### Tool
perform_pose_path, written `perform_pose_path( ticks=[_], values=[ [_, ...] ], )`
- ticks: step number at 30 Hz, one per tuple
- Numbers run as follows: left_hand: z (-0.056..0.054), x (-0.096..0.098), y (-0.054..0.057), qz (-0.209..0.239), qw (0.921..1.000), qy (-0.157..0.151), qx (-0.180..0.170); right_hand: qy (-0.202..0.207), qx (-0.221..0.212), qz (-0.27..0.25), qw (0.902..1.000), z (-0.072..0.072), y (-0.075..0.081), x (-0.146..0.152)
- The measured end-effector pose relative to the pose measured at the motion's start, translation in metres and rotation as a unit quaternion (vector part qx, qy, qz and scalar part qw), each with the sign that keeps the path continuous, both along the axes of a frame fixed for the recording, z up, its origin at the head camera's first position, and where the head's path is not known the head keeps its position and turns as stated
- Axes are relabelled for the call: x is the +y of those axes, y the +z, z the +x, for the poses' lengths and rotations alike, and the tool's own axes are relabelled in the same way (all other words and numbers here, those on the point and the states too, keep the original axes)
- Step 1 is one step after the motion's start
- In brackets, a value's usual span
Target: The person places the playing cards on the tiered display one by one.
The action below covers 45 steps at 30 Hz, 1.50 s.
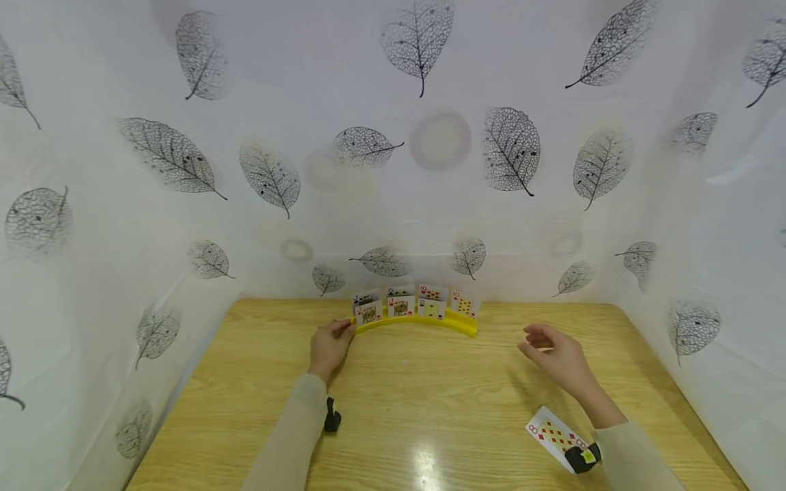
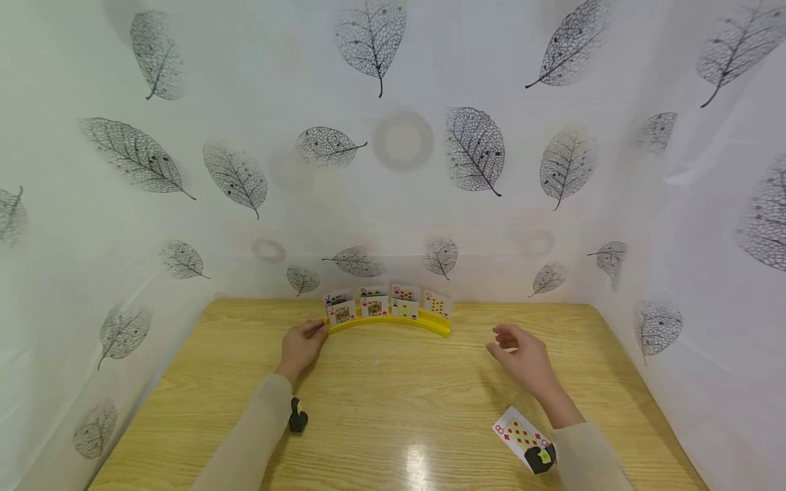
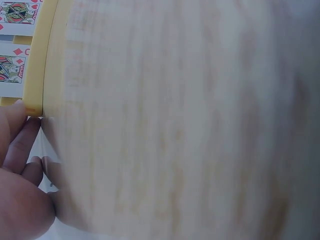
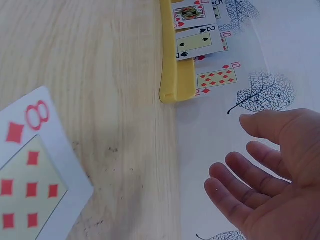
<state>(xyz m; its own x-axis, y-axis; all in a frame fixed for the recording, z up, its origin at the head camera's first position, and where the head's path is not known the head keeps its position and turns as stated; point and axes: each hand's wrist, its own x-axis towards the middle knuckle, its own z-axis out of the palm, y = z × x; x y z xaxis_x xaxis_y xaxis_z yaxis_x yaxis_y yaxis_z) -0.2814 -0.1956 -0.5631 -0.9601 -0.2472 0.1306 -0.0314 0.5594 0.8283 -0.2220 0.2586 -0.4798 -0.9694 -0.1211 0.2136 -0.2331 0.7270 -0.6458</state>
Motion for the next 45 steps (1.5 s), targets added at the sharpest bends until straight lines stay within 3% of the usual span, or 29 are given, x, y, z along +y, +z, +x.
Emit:
perform_pose_path(
  ticks=[13,23,35,40,45],
  values=[
    [0.0,-0.001,-0.001,0.001,0.9999,-0.004,-0.009,-0.007,-0.021,0.01,0.9997,0.036,-0.009,0.017],
    [-0.001,-0.001,-0.001,0.005,0.9999,-0.003,-0.012,0.018,-0.081,0.058,0.9949,0.06,-0.013,0.028],
    [0.0,-0.001,-0.002,0.004,1.0,-0.005,-0.004,0.061,-0.147,0.069,0.9848,0.073,-0.031,0.047],
    [-0.001,-0.002,-0.003,-0.002,1.0,-0.005,-0.002,0.078,-0.147,0.074,0.9834,0.076,-0.042,0.052],
    [-0.001,-0.002,-0.004,-0.003,1.0,-0.005,0.001,0.093,-0.1,0.095,0.986,0.077,-0.052,0.055]
  ],
)
